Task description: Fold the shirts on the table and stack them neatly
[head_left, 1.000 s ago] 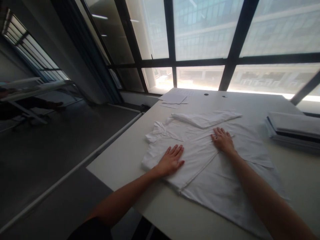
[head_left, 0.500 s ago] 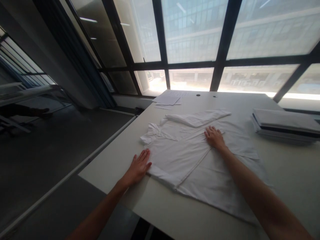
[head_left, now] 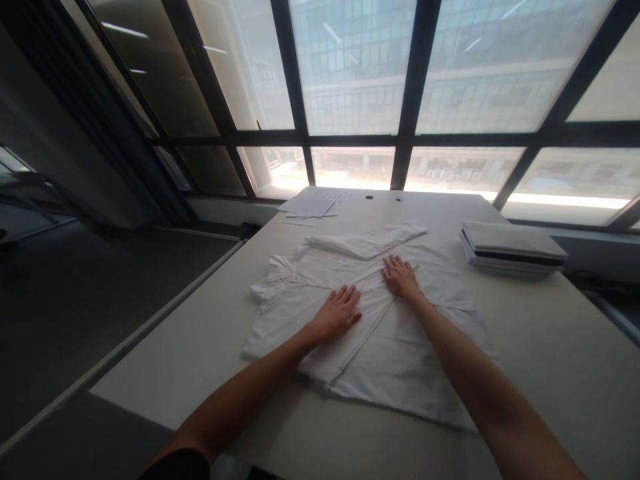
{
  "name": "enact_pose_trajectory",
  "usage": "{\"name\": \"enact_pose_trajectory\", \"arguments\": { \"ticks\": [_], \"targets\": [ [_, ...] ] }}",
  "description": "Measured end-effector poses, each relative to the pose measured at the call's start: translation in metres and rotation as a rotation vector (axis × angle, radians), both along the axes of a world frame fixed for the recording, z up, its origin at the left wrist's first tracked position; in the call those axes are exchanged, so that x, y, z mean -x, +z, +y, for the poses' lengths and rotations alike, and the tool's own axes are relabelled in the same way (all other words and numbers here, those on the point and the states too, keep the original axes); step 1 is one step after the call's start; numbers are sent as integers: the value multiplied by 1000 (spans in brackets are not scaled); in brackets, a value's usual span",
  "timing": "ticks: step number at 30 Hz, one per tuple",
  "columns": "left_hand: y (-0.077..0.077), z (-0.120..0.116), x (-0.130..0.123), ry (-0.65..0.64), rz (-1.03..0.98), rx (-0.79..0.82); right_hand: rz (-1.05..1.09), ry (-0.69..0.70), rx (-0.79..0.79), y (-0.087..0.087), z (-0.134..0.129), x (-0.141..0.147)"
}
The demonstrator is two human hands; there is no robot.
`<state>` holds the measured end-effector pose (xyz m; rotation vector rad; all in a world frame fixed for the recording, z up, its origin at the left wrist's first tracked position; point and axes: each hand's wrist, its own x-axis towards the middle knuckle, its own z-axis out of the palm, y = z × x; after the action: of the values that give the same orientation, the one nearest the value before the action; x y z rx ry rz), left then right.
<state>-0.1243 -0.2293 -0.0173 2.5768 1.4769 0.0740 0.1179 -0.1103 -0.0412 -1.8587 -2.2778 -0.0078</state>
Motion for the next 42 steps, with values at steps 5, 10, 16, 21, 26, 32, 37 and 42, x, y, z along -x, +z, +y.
{"name": "enact_pose_trajectory", "arguments": {
  "ticks": [5, 10, 16, 21, 26, 32, 37, 42],
  "targets": [
    [-22, -2, 7, 7, -32, -121, 49, 6, 6, 5, 0, 0],
    [-19, -3, 7, 16, -43, -147, 96, -73, 4, 13, -8, 8],
    [-17, -1, 5, 7, -58, -140, 156, 62, -27, 15, -58, 60],
    [-17, -2, 5, 9, -54, -139, 178, 160, 48, 12, -81, 73],
    [-17, -2, 7, 2, -52, -163, 138, 144, 68, 11, -73, 40],
    [-19, -1, 7, 13, -48, -157, 109, 56, 60, 7, -66, 4],
    [-20, 0, 7, 15, -59, -163, 106, -133, 41, 3, -61, -9],
    [-19, 1, 8, 15, -44, -145, 138, -312, 6, -1, -59, -15]
  ]
}}
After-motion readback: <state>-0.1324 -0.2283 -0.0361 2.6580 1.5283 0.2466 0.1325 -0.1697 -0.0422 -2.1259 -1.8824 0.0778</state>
